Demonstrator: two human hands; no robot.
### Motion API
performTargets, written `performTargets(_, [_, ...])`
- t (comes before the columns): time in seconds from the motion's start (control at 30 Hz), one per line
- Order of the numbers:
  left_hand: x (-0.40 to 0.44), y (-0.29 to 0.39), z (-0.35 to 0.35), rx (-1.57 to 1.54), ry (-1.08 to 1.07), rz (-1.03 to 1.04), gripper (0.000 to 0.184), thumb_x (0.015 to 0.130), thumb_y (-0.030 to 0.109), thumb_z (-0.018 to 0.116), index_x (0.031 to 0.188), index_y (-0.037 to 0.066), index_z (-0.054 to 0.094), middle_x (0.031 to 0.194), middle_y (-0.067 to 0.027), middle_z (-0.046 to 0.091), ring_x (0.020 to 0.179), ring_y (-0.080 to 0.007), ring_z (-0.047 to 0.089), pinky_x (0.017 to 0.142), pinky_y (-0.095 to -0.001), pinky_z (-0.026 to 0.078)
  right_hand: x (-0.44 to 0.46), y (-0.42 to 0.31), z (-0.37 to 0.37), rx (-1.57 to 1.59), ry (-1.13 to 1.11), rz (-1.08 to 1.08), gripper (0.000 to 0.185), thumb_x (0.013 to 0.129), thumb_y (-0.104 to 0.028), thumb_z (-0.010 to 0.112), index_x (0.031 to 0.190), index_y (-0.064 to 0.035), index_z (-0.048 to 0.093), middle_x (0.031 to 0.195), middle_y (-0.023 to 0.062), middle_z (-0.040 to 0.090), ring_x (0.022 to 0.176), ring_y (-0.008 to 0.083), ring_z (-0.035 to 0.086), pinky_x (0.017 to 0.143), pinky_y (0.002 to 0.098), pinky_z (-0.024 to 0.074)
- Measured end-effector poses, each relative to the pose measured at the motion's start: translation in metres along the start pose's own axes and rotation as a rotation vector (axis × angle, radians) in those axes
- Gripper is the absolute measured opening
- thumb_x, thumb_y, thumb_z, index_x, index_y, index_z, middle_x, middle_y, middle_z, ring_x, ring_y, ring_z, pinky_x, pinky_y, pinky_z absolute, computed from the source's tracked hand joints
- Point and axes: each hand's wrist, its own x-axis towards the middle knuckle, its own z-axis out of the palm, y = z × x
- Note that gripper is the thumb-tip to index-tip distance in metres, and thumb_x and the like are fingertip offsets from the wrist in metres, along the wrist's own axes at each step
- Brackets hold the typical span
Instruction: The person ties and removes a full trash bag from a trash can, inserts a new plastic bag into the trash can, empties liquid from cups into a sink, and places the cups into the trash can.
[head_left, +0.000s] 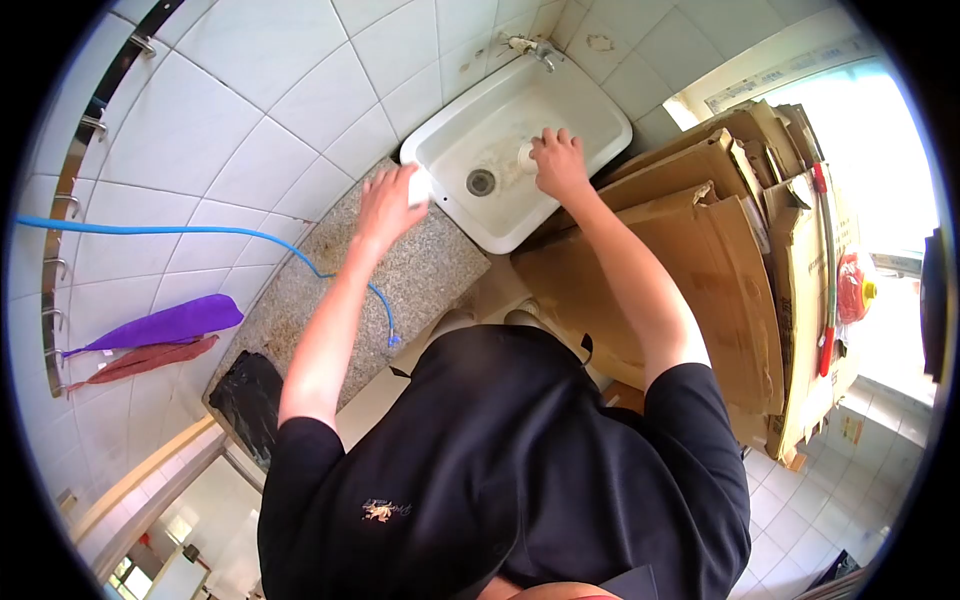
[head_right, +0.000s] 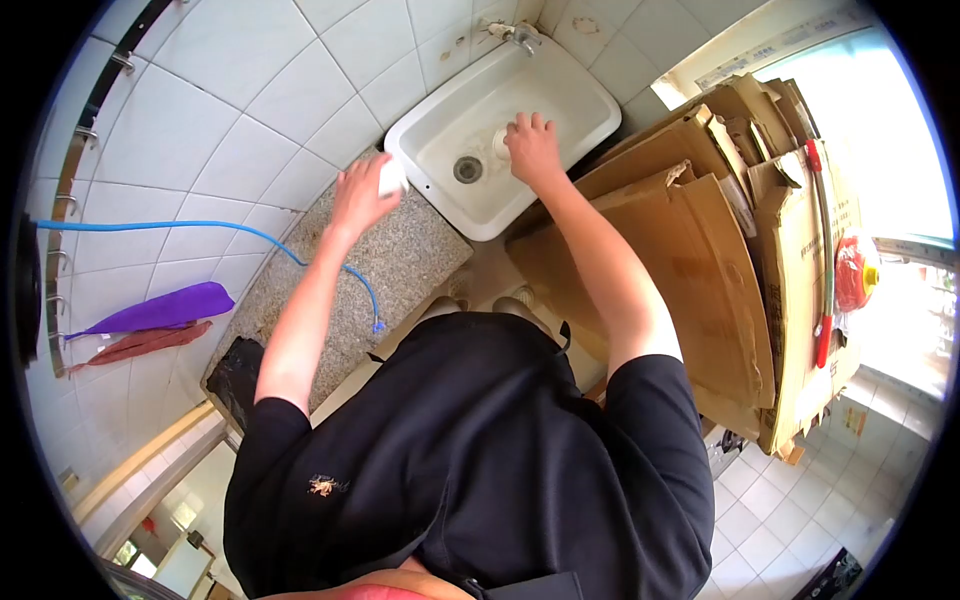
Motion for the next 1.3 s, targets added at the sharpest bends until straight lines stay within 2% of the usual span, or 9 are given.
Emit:
performTargets(0.23, [0.102, 0.083, -0.096, -0.592, 0.133, 0.092, 0.063, 0.081, 0.041, 0.079, 0.128, 0.004, 0.06, 0.115, -0.0146, 0.07, 0.103, -0.0283, 0.067, 0.089, -0.04, 0.053, 0.004, 0.024, -0.113, 0.538, 0.381, 0.275, 0.061, 0.07, -0.036, 0.084, 0.117, -0.0024, 0.066, 0.108, 0.0126, 0.061, 0.102, 0.0323, 0.06, 0.088, 0.0441, 0.0511])
performTargets(0.37, [0.113, 0.077, -0.037, -0.989, 0.009, 0.023, 0.067, 0.083, 0.043, 0.08, 0.131, 0.002, 0.059, 0.115, -0.0107, 0.07, 0.104, -0.0211, 0.066, 0.091, -0.0365, 0.053, -0.016, 0.021, -0.092, 0.805, 0.38, 0.398, 0.065, 0.07, -0.042, 0.084, 0.116, -0.0001, 0.067, 0.108, 0.0166, 0.063, 0.101, 0.034, 0.063, 0.089, 0.0426, 0.0527])
performTargets(0.47, [0.061, 0.062, 0.032, 0.402, -0.151, -0.054, 0.059, 0.08, 0.037, 0.081, 0.126, 0.006, 0.062, 0.115, -0.0134, 0.071, 0.104, -0.0292, 0.068, 0.092, -0.0477, 0.05, -0.052, 0.02, 0.015, 0.746, -0.312, 0.531, 0.072, 0.067, -0.048, 0.086, 0.115, 0.0019, 0.067, 0.112, 0.0208, 0.064, 0.105, 0.0353, 0.064, 0.089, 0.0421, 0.0529])
performTargets(0.5, [0.034, 0.058, 0.049, 0.245, -0.123, -0.133, 0.056, 0.078, 0.035, 0.081, 0.124, 0.008, 0.063, 0.113, -0.0129, 0.071, 0.103, -0.032, 0.067, 0.091, -0.0508, 0.048, -0.068, 0.014, 0.02, 0.814, -0.46, 0.533, 0.071, 0.066, -0.047, 0.086, 0.114, 0.0012, 0.068, 0.115, 0.0209, 0.064, 0.107, 0.0366, 0.063, 0.091, 0.0423, 0.0527])
performTargets(0.67, [-0.101, 0.096, 0.032, -0.606, 0.208, -0.644, 0.061, 0.08, 0.023, 0.082, 0.131, 0.005, 0.054, 0.117, -0.0129, 0.069, 0.11, -0.0252, 0.065, 0.097, -0.0414, 0.051, -0.144, -0.055, 0.019, 0.973, -0.04, 0.214, 0.066, 0.072, -0.031, 0.084, 0.127, -0.0028, 0.06, 0.118, 0.017, 0.062, 0.107, 0.0356, 0.063, 0.092, 0.0425, 0.0522])
performTargets(0.8, [-0.216, 0.118, 0.019, -1.058, 0.573, -0.538, 0.062, 0.082, 0.005, 0.075, 0.135, 0.003, 0.044, 0.125, -0.0097, 0.06, 0.116, -0.0185, 0.06, 0.101, -0.0341, 0.049, -0.197, -0.134, -0.025, 1.156, -0.098, -0.038, 0.065, 0.071, -0.019, 0.086, 0.128, -0.0039, 0.058, 0.122, 0.0163, 0.062, 0.11, 0.0331, 0.062, 0.093, 0.04, 0.0517])
performTargets(1.0, [-0.399, 0.157, -0.028, -1.052, 0.899, -0.541, 0.07, 0.081, 0.011, 0.081, 0.138, 0.004, 0.041, 0.131, -0.0093, 0.055, 0.127, -0.0196, 0.053, 0.11, -0.0374, 0.041, -0.282, -0.293, -0.077, 1.22, -0.207, -0.518, 0.07, 0.072, -0.02, 0.087, 0.132, -0.0042, 0.056, 0.124, 0.0177, 0.061, 0.116, 0.0356, 0.061, 0.098, 0.0432, 0.0509])
performTargets(1.1, [-0.516, 0.16, -0.051, -0.808, 0.826, -0.689, 0.078, 0.08, 0.017, 0.082, 0.143, 0.004, 0.038, 0.143, -0.0123, 0.048, 0.134, -0.0222, 0.046, 0.114, -0.0395, 0.035, -0.328, -0.389, -0.098, 1.255, -0.257, -0.712, 0.068, 0.072, -0.02, 0.087, 0.13, -0.0039, 0.057, 0.122, 0.0174, 0.062, 0.115, 0.0352, 0.062, 0.097, 0.0431, 0.051])
performTargets(1.3, [-0.773, 0.172, -0.097, -0.507, 1.01, -0.9, 0.119, 0.069, 0.036, 0.091, 0.157, 0.003, 0.018, 0.158, -0.0217, 0.03, 0.148, -0.0351, 0.028, 0.119, -0.0467, 0.026, -0.454, -0.591, -0.144, 1.216, -0.417, -1.023, 0.062, 0.072, -0.018, 0.088, 0.124, -0.0036, 0.059, 0.113, 0.016, 0.064, 0.106, 0.0343, 0.064, 0.091, 0.0425, 0.0514])
